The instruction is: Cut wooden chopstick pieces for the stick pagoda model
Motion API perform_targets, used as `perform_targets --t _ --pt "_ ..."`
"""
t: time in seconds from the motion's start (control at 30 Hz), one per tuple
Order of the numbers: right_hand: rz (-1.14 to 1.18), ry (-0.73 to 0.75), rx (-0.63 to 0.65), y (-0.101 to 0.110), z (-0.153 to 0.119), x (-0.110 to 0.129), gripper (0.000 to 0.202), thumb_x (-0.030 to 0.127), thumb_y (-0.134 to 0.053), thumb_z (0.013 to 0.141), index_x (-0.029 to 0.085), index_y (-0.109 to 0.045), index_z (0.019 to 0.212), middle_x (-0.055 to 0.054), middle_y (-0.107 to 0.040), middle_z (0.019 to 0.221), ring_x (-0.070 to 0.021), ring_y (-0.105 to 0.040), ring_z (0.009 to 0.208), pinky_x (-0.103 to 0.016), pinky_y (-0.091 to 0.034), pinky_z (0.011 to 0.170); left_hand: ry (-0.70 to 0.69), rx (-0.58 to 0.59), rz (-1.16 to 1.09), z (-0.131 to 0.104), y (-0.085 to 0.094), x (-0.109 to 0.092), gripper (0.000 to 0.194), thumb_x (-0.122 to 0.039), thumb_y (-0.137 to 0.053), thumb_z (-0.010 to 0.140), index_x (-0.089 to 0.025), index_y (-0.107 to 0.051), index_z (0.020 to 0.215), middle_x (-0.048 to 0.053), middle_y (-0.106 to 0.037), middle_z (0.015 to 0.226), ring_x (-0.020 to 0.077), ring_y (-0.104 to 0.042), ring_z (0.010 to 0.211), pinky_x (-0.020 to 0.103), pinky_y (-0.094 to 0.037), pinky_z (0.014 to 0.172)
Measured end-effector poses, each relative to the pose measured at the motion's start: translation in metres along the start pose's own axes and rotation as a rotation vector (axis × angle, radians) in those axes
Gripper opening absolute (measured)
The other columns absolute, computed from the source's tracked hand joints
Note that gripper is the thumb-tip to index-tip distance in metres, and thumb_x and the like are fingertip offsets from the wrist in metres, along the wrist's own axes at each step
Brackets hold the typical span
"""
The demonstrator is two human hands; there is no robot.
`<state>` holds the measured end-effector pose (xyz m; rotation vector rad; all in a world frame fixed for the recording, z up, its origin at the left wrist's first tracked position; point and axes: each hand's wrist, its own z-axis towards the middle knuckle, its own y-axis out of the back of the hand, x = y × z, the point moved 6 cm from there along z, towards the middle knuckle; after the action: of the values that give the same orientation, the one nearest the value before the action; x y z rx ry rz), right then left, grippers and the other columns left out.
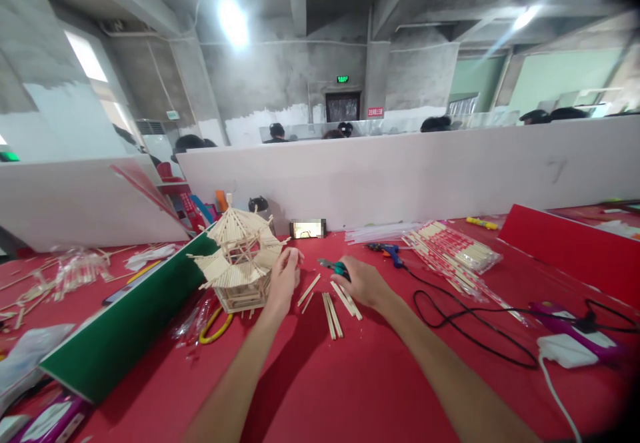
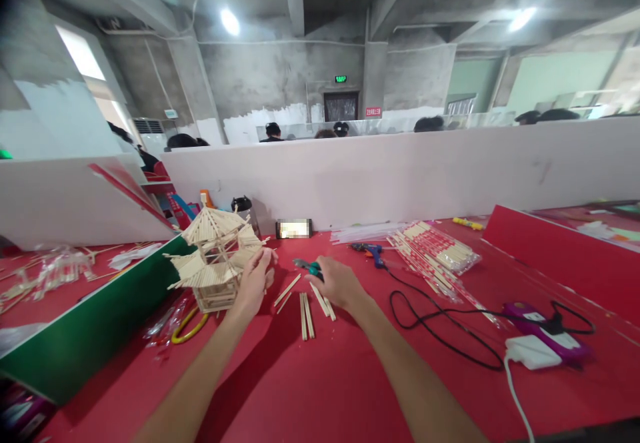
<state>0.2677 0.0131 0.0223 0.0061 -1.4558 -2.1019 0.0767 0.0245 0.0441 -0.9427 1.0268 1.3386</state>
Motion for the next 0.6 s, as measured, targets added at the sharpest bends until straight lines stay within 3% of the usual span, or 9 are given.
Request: perform_targets --t 0.07,0.13,0.33,0.47,0.6 --pt "-0.062 -0.096 -0.026 0.005 -0.001 -0.021 0.034 0.051 -0.046 0.094 0.018 -0.053 0.102 -0.010 -0.062 0.097 -0.0223 -0.059 0.086 -0.027 -0.035 0.068 0.087 0.005 -0.090 0.004 0.004 0.011 0.034 -0.054 -0.049 0.086 -0.021 -0.048 0.081 -0.006 -0.044 0.065 0.0043 -0.026 0.040 0.017 -0.016 0.039" --pt "-0.146 -0.197 -0.008 0.008 -0.004 -0.046 0.037 0.051 -0.048 0.093 0.015 -0.055 0.101 -0.014 -0.062 0.098 -0.0255 -0.059 0.092 -0.030 -0.038 0.074 0.158 0.087 -0.088 0.004 0.000 0.023 0.032 -0.051 -0.052 0.085 -0.020 -0.049 0.080 -0.006 -0.044 0.062 0.0041 -0.026 0.040 0.016 -0.014 0.039" --pt "-0.315 -0.439 0.077 0.007 -0.016 -0.101 0.045 0.049 -0.053 0.089 0.008 -0.059 0.107 -0.024 -0.056 0.115 -0.0345 -0.054 0.109 -0.042 -0.041 0.086 0.287 0.354 0.096 -0.004 -0.023 0.050 0.028 -0.045 -0.049 0.084 -0.019 -0.047 0.075 -0.004 -0.051 0.058 0.0066 -0.033 0.042 0.018 -0.021 0.042" --pt "-0.302 -0.476 0.169 -0.002 -0.018 -0.106 0.046 0.049 -0.058 0.084 0.010 -0.061 0.109 -0.023 -0.055 0.118 -0.0357 -0.053 0.111 -0.047 -0.041 0.088 0.238 0.473 0.193 -0.007 -0.032 0.058 0.030 -0.045 -0.048 0.085 -0.019 -0.049 0.073 -0.002 -0.055 0.056 0.0082 -0.037 0.045 0.020 -0.026 0.046" --pt "-0.241 -0.365 0.037 0.008 -0.008 -0.084 0.033 0.039 -0.058 0.087 0.013 -0.062 0.108 -0.020 -0.058 0.116 -0.0332 -0.053 0.112 -0.046 -0.040 0.091 0.176 0.510 0.218 -0.007 -0.035 0.062 0.033 -0.049 -0.048 0.086 -0.019 -0.048 0.072 0.000 -0.059 0.055 0.0094 -0.041 0.046 0.021 -0.027 0.047"
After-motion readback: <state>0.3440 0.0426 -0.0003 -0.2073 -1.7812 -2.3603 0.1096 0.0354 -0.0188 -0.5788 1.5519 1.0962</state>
